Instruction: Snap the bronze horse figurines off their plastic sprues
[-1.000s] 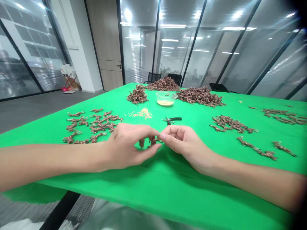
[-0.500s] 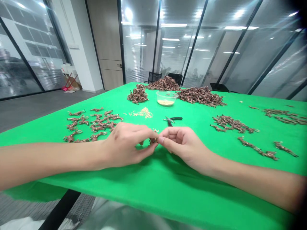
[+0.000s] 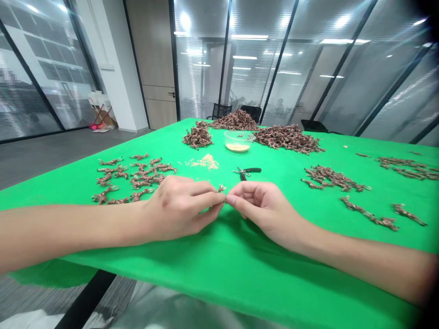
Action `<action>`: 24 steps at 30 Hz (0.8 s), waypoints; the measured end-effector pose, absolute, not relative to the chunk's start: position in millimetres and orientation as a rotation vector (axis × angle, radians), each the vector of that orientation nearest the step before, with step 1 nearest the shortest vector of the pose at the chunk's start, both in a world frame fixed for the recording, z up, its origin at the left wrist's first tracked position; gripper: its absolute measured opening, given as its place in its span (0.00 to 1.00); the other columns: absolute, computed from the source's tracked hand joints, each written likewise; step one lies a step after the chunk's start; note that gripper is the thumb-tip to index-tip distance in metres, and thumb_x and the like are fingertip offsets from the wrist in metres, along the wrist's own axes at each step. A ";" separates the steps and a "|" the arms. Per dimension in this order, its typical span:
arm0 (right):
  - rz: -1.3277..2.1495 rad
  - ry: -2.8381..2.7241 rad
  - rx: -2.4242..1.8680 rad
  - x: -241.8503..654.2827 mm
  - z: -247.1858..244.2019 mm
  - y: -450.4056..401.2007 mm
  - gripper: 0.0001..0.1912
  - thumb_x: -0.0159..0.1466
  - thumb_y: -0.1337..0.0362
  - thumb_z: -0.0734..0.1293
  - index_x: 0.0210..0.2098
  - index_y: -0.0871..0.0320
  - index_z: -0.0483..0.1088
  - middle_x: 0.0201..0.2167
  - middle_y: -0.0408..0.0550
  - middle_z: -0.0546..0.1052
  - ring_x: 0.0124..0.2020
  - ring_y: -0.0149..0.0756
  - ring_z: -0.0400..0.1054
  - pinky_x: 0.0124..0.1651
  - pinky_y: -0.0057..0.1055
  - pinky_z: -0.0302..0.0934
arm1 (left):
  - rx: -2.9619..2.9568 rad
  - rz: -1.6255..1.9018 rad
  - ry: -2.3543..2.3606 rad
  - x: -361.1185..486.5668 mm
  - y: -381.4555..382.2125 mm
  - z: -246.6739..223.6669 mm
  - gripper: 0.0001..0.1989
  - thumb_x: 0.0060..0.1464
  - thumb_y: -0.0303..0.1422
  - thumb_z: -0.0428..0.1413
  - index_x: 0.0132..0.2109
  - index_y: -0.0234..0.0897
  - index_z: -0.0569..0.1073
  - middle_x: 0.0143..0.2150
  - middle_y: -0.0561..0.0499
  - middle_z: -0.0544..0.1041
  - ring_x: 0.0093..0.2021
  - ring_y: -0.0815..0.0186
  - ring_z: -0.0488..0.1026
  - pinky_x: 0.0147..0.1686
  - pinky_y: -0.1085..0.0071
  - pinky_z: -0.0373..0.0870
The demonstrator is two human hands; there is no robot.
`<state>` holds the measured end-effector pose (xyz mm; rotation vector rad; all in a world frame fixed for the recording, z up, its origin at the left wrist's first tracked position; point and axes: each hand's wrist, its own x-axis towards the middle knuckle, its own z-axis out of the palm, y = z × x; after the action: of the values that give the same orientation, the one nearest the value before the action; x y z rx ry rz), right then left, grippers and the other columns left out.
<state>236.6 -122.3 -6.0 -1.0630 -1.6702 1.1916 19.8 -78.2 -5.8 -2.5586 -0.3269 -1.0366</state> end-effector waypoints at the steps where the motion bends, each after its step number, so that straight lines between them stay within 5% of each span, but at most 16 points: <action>1: 1.181 -1.682 -1.058 236.7 -6.6 -122.8 0.20 0.61 0.48 0.73 0.34 0.61 0.71 0.22 0.38 0.65 0.23 0.26 0.53 0.23 0.24 0.47 | -2.556 -1.026 -0.329 19.8 -78.6 -5.3 0.04 0.61 0.31 0.58 0.40 0.39 0.78 0.35 0.51 0.83 0.26 0.69 0.78 0.27 0.74 0.72; 24: 1.077 -1.808 -1.124 236.2 -11.6 -127.3 0.05 0.65 0.65 0.68 0.35 0.61 0.71 0.23 0.39 0.68 0.23 0.26 0.56 0.23 0.25 0.47 | -2.456 -0.936 -0.243 21.4 -79.6 -4.2 0.05 0.62 0.30 0.57 0.38 0.37 0.78 0.30 0.53 0.80 0.21 0.70 0.70 0.20 0.70 0.63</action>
<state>236.2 -127.3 -11.6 -1.1242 -1.8076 1.0774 21.4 -79.6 -4.2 -2.4562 -0.2431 -0.9359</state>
